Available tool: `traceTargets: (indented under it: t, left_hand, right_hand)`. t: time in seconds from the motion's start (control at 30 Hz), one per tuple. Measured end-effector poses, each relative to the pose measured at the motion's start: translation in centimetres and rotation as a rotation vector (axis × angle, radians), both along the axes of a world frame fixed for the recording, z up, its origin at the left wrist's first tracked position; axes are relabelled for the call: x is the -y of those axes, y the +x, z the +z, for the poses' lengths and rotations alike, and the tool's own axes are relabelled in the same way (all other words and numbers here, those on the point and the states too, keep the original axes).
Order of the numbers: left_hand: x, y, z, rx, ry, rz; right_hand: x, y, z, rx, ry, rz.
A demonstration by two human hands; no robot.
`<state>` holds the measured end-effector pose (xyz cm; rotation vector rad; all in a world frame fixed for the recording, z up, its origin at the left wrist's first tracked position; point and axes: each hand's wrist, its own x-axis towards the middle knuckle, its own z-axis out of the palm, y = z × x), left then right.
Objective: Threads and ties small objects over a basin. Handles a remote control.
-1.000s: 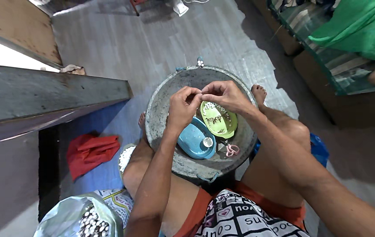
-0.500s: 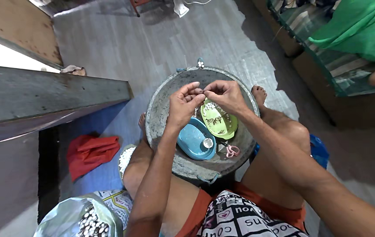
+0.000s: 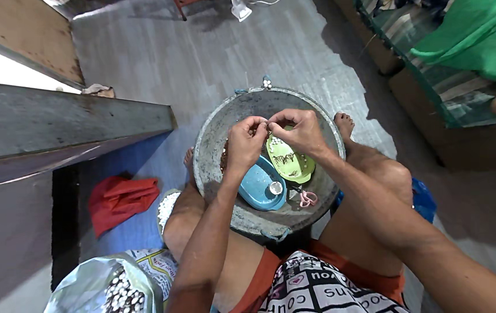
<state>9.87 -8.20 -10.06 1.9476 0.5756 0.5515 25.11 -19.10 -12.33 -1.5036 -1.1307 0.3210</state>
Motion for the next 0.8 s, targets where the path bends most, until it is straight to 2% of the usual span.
traceTargets:
  t: [0.13,0.27,0.4,0.67,0.8]
  left_hand:
    - [0.1,0.0,0.3,-0.069,0.147,0.025]
    - [-0.8,1.4,-0.6,-0.035,0.232,0.132]
    - [-0.9,1.6,-0.5,-0.026,0.232,0.189]
    - [-1.7,1.2,0.1,-0.066,0.158,0.107]
    - [-3.9,0.2,0.3,-0.083,0.078,0.192]
  right_hand:
    - [-0.2,-0.4,0.1,-0.074,0.036,-0.016]
    - [-0.6,-0.6,0.1,-0.033,0.073,-0.041]
    - [-0.6,-0.4,0.2,0.034,0.056,-0.069]
    - [-0.4,-0.5,0.3,0.067,0.063,-0.062]
    - [0.7,0.3,0.8,0.05,0.05,-0.074]
